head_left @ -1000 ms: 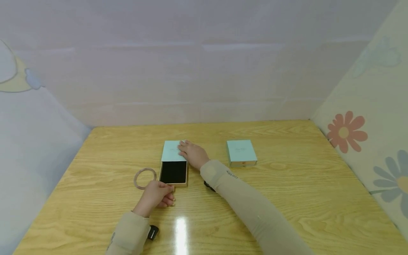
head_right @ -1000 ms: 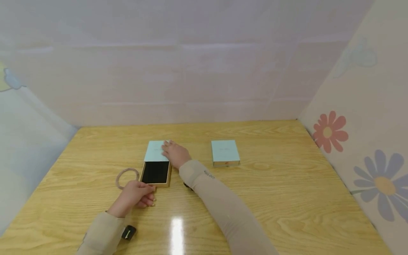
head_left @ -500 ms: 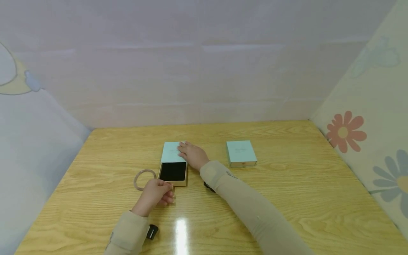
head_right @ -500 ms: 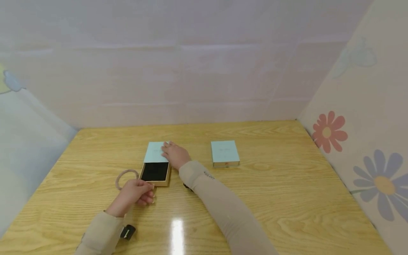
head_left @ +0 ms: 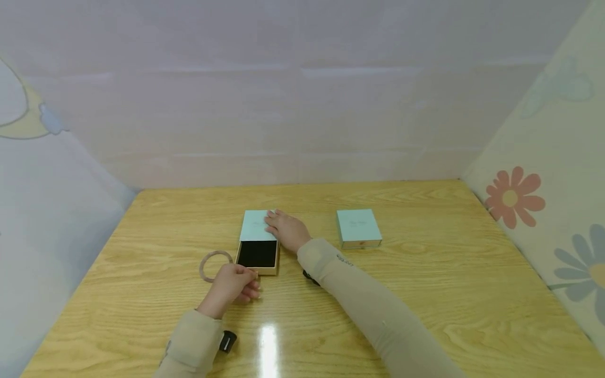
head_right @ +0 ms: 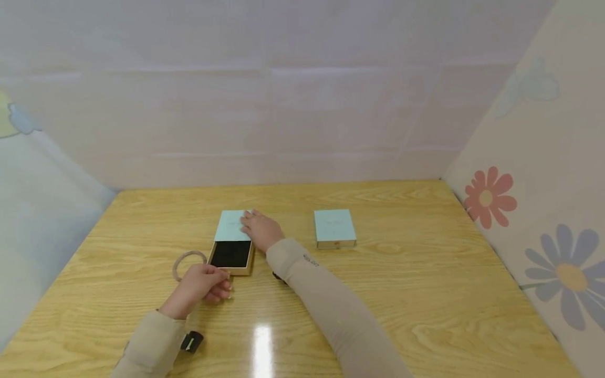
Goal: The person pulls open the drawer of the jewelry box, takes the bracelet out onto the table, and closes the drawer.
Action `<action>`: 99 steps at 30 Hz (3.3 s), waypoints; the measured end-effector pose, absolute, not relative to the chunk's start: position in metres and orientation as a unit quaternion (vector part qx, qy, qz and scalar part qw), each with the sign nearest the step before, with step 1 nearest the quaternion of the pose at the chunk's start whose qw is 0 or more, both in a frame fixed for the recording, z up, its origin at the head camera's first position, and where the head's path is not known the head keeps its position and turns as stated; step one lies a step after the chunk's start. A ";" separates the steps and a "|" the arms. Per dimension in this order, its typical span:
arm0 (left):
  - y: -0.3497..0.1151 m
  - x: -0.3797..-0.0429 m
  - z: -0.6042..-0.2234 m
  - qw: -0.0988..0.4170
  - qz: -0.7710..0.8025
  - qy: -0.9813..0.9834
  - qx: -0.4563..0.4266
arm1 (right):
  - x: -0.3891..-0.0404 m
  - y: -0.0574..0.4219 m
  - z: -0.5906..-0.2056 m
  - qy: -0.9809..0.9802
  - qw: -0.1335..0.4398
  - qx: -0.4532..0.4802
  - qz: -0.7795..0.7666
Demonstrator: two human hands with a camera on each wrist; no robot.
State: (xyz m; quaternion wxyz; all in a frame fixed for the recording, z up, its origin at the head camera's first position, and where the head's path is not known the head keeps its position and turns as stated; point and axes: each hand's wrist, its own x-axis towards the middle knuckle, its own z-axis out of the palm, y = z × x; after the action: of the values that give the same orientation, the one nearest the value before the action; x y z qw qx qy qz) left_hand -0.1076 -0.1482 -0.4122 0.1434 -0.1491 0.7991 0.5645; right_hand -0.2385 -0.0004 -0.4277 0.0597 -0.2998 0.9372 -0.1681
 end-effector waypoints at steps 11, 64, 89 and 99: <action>-0.149 -0.113 -0.417 0.146 0.573 0.794 -0.144 | -0.238 -0.001 -0.426 0.937 0.069 -0.296 -0.174; -0.147 -0.122 -0.423 0.152 0.588 0.781 -0.144 | -0.237 0.000 -0.427 0.936 0.066 -0.298 -0.176; -0.147 -0.124 -0.420 0.155 0.599 0.773 -0.140 | -0.238 0.001 -0.427 0.935 0.066 -0.302 -0.171; -0.147 -0.129 -0.422 0.150 0.599 0.774 -0.139 | -0.239 -0.001 -0.425 0.939 0.069 -0.303 -0.145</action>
State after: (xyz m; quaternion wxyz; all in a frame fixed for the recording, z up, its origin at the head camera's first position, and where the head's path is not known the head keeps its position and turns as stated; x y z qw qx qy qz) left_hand -0.1287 -0.1466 -0.4221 0.1503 -0.1390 0.7744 0.5987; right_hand -0.2391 -0.0006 -0.4253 0.0688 -0.3033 0.9392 -0.1455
